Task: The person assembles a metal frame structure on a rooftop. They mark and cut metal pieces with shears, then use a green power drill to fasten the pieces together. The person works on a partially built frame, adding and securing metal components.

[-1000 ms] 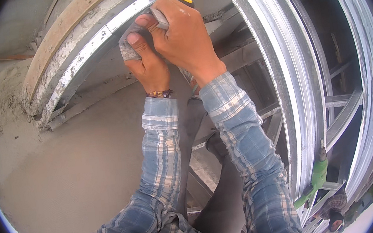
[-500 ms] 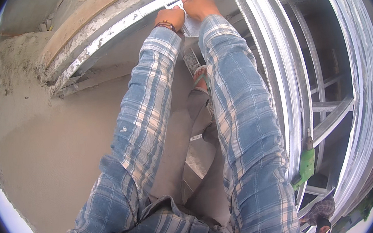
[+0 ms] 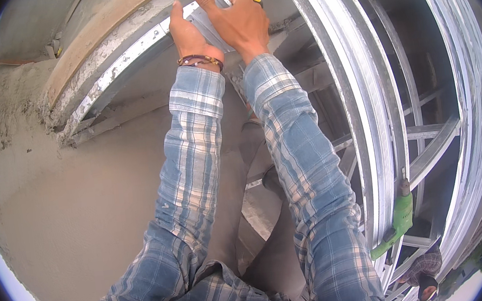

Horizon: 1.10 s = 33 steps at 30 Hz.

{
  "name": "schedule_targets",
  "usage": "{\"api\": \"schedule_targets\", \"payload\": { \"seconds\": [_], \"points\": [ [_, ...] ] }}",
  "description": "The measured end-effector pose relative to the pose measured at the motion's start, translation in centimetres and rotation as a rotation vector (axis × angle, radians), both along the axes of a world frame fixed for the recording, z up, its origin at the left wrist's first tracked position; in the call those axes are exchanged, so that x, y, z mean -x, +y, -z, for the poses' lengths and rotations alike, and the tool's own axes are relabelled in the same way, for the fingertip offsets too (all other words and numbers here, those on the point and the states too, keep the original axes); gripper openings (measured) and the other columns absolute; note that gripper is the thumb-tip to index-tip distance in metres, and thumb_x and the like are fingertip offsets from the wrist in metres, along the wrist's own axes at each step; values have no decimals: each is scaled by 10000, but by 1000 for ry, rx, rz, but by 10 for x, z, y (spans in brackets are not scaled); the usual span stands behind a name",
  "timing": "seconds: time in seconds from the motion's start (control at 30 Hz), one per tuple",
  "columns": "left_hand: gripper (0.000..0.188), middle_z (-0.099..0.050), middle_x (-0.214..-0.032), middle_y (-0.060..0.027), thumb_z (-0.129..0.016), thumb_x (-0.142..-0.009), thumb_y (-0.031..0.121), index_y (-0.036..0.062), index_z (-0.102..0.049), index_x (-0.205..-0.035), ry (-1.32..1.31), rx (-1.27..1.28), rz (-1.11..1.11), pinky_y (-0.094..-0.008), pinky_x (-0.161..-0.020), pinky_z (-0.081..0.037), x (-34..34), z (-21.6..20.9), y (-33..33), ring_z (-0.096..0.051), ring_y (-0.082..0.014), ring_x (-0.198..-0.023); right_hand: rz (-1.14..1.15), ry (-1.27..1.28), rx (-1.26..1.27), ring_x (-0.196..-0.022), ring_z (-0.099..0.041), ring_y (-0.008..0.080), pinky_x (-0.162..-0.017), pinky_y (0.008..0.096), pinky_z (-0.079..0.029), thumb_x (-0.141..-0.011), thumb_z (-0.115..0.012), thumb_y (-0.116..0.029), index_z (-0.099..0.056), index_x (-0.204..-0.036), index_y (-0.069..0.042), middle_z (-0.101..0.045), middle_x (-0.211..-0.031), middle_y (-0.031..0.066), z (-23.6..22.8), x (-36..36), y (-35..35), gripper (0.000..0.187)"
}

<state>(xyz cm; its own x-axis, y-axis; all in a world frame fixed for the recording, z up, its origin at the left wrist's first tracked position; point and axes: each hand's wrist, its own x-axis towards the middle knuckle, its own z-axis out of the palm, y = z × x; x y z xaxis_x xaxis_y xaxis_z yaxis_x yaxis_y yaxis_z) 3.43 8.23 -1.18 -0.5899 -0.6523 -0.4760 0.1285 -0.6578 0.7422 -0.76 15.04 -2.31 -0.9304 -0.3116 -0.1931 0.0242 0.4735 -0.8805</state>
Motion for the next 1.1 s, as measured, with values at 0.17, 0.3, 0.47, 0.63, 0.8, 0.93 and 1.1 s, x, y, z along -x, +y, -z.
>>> {"api": "schedule_targets", "payload": {
  "seconds": [0.17, 0.3, 0.47, 0.63, 0.8, 0.93, 1.1],
  "points": [
    [632, -572, -1153, -127, -517, -890, 545, 3, -512, -1216, 165, 178, -114, -392, -845, -481, 4, 6, 18, -580, -270, -1015, 187, 313, 420, -586, -476, 166, -545, 338, -351, -907, -500, -646, -672, -770, 21, -511, -605, 33, 19, -6, 3, 702],
    [517, -607, -875, -90, -526, -869, 537, 36, -632, -941, 257, 349, -48, -368, -760, -476, -20, 29, 25, -593, -214, -864, 328, 548, 856, -596, -588, 219, -563, 342, -463, -821, -666, -579, -665, -717, -25, -626, -654, 81, 38, -21, 5, 564],
    [433, -603, -876, -75, -598, -848, 469, 45, -601, -940, 448, 198, -117, -359, -776, -446, -23, 33, 32, -566, -182, -849, 68, 773, 778, -753, -594, 238, -673, 327, -465, -895, -596, -364, -652, -993, 14, -637, -859, 109, 51, -19, 19, 394],
    [335, -627, -976, -59, -629, -940, 341, 36, -595, -1075, 33, 931, 163, -333, -830, -454, -40, 45, 15, -579, -165, -929, -84, 561, 413, -800, -595, 440, -677, 456, -470, -970, -548, -307, -639, -934, -13, -631, -836, 247, 27, -5, 28, 310],
    [410, -680, -959, -166, -520, -969, 378, 8, -653, -1084, -731, 1185, 402, -394, -813, -502, -17, 46, -16, -641, -284, -900, -315, 334, -71, -917, -607, 485, -768, 516, -486, -998, -430, -398, -658, -1000, 11, -649, -913, 284, 41, 25, 5, 467],
    [389, -678, -985, -272, -376, -991, 293, 53, -674, -1058, -978, 1802, 893, -532, -814, -510, 28, 119, -96, -669, -413, -942, -600, 396, -347, -910, -646, 464, -792, 510, -520, -966, -474, -373, -657, -1075, 16, -671, -948, 280, 88, 75, -29, 443],
    [355, -681, -944, -277, -408, -976, 260, 39, -669, -1068, -907, 1755, 836, -536, -789, -524, 35, 158, -98, -676, -418, -914, -528, 494, -394, -1000, -647, 425, -867, 455, -522, -955, -512, -360, -664, -1127, -14, -679, -1032, 265, 106, 66, -28, 415]
  ]
}}
